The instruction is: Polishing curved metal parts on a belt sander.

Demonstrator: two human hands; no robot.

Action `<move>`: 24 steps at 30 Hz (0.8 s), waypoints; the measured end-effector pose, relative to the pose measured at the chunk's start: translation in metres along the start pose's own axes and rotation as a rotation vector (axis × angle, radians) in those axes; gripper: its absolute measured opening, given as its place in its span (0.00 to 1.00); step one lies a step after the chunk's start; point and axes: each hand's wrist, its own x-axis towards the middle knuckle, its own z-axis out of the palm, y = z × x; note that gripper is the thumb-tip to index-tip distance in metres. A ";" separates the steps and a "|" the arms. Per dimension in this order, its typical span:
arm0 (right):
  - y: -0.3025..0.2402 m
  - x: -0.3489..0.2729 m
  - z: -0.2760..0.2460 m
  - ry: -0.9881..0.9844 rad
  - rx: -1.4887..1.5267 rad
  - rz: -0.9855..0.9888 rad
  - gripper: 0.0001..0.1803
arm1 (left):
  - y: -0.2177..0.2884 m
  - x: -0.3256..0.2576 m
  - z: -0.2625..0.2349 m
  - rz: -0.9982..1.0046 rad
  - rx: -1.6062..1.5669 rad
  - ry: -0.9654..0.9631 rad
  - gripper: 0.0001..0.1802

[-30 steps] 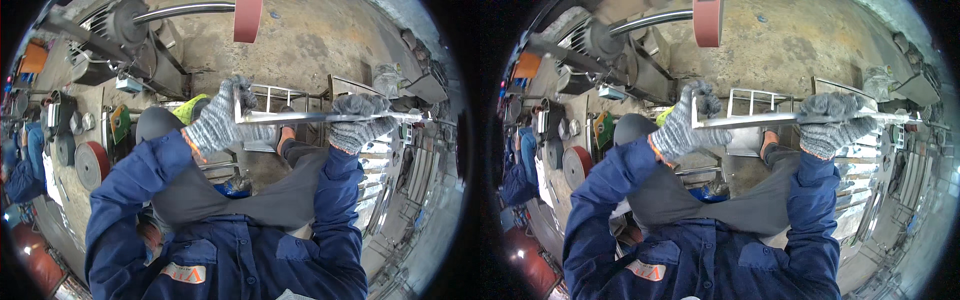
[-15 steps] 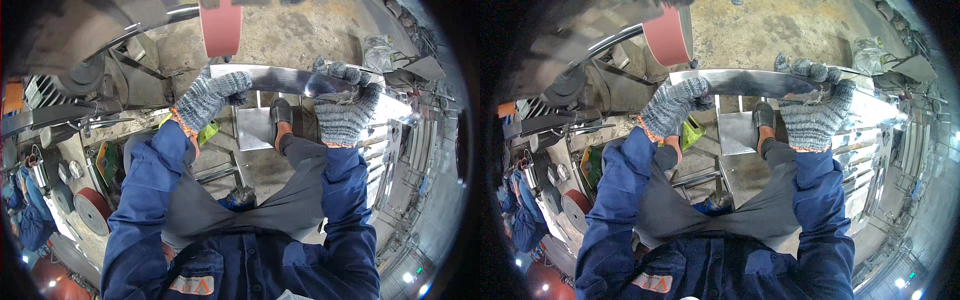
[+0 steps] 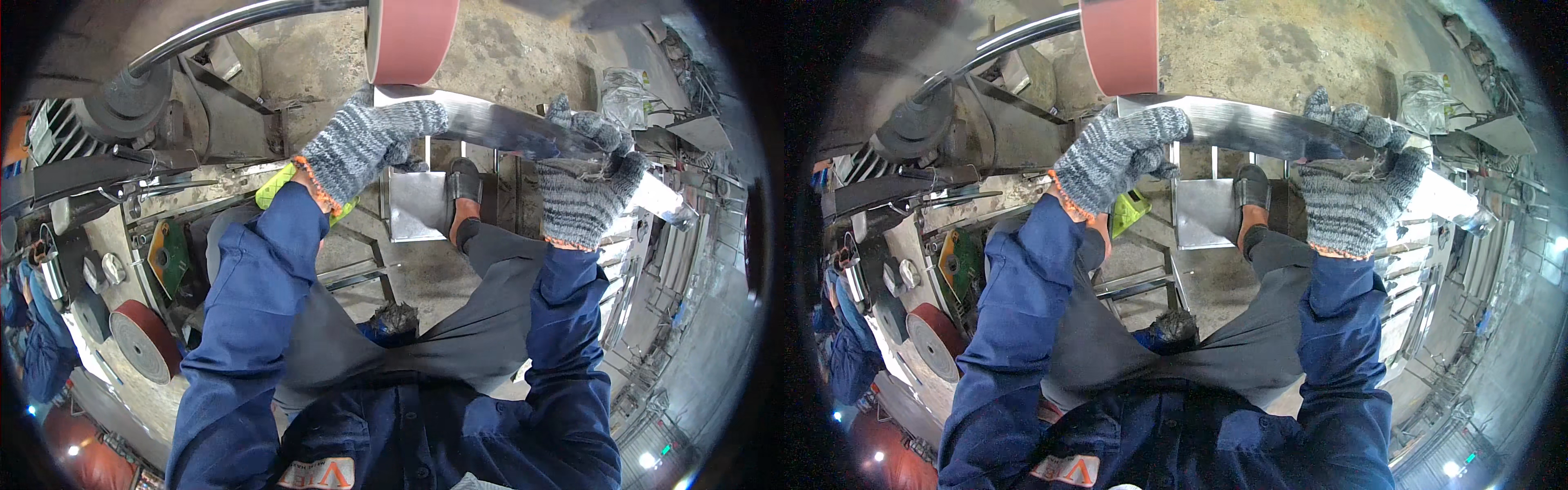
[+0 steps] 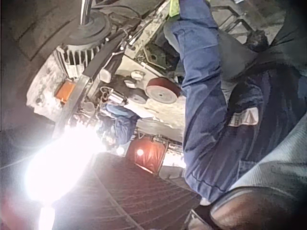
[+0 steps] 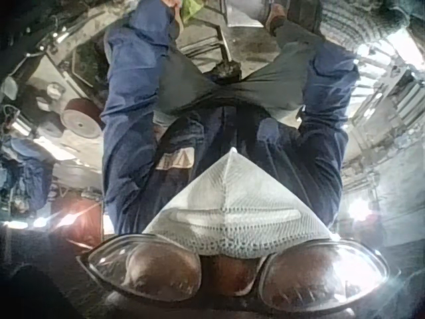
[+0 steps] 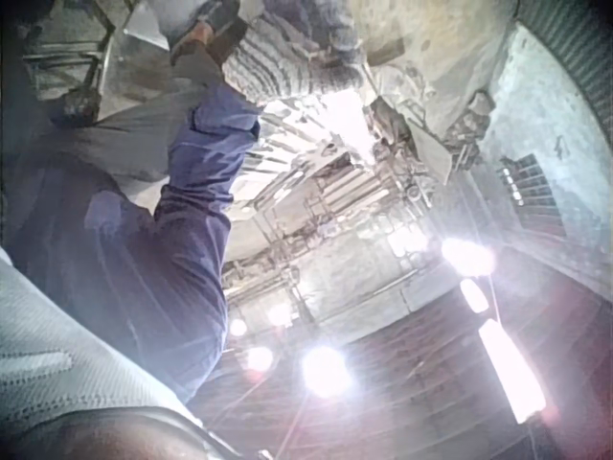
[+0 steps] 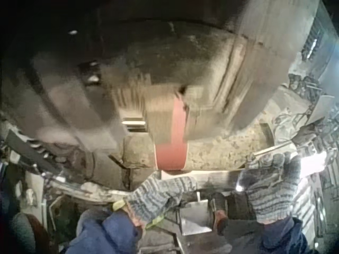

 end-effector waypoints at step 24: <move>0.008 -0.009 0.000 -0.087 -0.003 0.094 0.16 | 0.022 0.005 -0.011 -0.620 -0.557 0.095 0.20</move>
